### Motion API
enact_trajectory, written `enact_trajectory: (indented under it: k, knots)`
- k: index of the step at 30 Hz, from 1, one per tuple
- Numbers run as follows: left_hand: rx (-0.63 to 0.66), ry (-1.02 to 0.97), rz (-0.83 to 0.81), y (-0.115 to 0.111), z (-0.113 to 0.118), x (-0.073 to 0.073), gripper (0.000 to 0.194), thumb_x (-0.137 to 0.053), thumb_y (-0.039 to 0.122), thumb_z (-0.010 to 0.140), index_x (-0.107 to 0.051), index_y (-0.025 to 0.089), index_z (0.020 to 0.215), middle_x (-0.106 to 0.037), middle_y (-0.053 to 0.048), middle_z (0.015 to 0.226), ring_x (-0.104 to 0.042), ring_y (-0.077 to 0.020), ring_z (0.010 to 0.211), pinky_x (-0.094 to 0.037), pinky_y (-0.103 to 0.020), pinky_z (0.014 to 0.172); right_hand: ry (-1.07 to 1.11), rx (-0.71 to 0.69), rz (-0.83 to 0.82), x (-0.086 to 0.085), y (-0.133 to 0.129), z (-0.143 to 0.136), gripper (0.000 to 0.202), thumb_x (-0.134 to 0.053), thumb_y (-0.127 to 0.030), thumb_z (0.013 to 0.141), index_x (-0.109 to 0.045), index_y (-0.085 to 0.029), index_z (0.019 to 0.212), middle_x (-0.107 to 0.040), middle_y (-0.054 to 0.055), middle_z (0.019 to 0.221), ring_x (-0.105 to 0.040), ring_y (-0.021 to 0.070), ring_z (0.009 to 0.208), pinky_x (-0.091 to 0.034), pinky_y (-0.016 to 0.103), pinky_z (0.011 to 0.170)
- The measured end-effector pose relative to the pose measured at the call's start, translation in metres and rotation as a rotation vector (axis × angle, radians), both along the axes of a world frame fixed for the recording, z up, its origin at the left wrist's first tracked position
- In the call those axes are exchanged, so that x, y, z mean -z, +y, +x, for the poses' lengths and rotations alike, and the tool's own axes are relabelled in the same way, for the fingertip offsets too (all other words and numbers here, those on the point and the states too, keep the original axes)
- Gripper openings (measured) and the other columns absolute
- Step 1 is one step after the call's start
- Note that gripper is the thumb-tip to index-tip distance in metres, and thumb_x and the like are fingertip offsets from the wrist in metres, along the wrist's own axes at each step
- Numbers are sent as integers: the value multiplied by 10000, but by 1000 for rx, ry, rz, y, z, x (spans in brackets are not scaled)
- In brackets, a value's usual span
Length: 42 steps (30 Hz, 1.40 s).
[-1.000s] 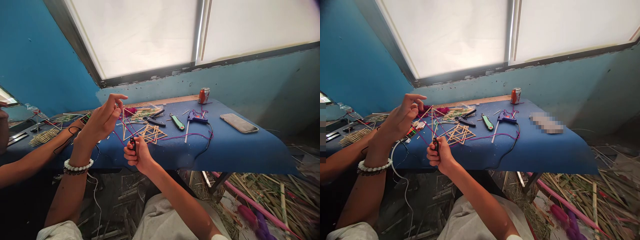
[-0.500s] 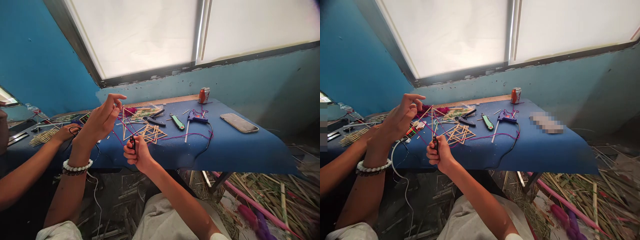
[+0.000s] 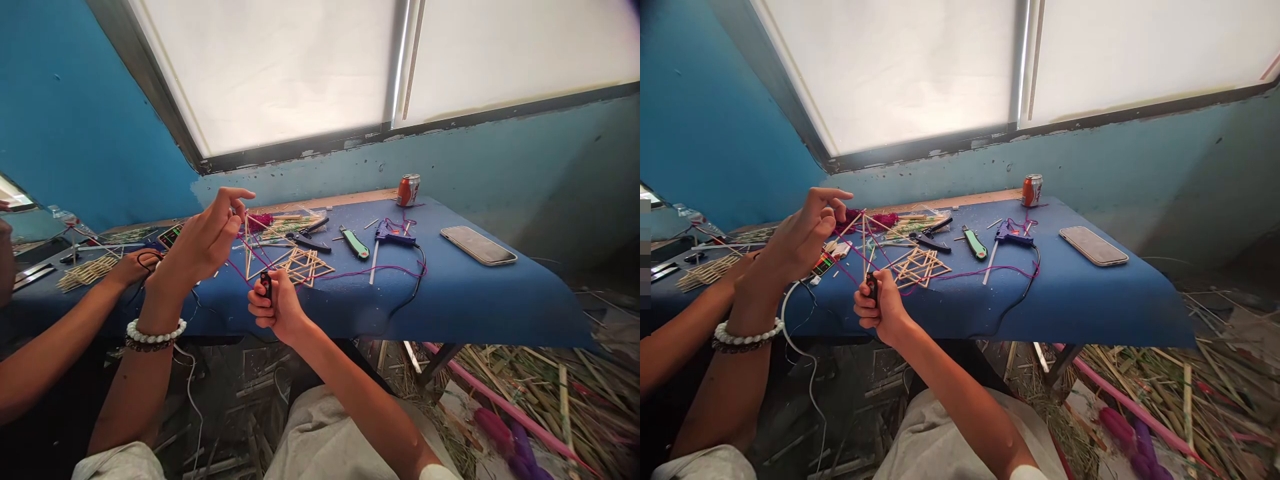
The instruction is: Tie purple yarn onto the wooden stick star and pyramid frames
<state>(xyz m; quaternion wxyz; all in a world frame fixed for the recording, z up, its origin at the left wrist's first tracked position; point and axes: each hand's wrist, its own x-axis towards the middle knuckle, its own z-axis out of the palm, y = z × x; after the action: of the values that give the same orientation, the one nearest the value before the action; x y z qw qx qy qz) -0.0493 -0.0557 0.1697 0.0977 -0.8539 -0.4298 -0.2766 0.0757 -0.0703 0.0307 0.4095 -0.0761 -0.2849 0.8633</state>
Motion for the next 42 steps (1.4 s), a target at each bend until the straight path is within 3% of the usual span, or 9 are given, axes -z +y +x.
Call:
enact_trajectory:
  k: [6, 16, 42]
  knots:
    - [66, 0, -10, 3, 10, 4, 347, -283, 277, 1032, -412, 269, 1354, -564, -22, 1005, -514, -110, 675, -388, -289, 676, -6, 25, 17, 6, -6, 10, 376, -359, -474, 894, -313, -213, 627, -182, -90, 527, -57, 86, 468, -59, 183, 378]
    - [172, 26, -29, 10, 46, 8, 340, -282, 258, 1020, -422, 237, 1330, -551, -16, 945, -459, -105, 600, -347, -279, 610, -21, 86, -18, 10, -4, 29, 307, -338, -393, 884, -314, -221, 631, -182, -93, 496, -55, 83, 438, -58, 167, 364]
    - [186, 18, -43, 8, 54, 9, 359, -288, 255, 1013, -418, 218, 1346, -557, -29, 972, -475, -107, 632, -338, -283, 626, 20, 157, -31, 14, 0, 42, 328, -347, -405, 902, -363, -216, 634, -198, -93, 505, -43, 83, 444, -60, 171, 349]
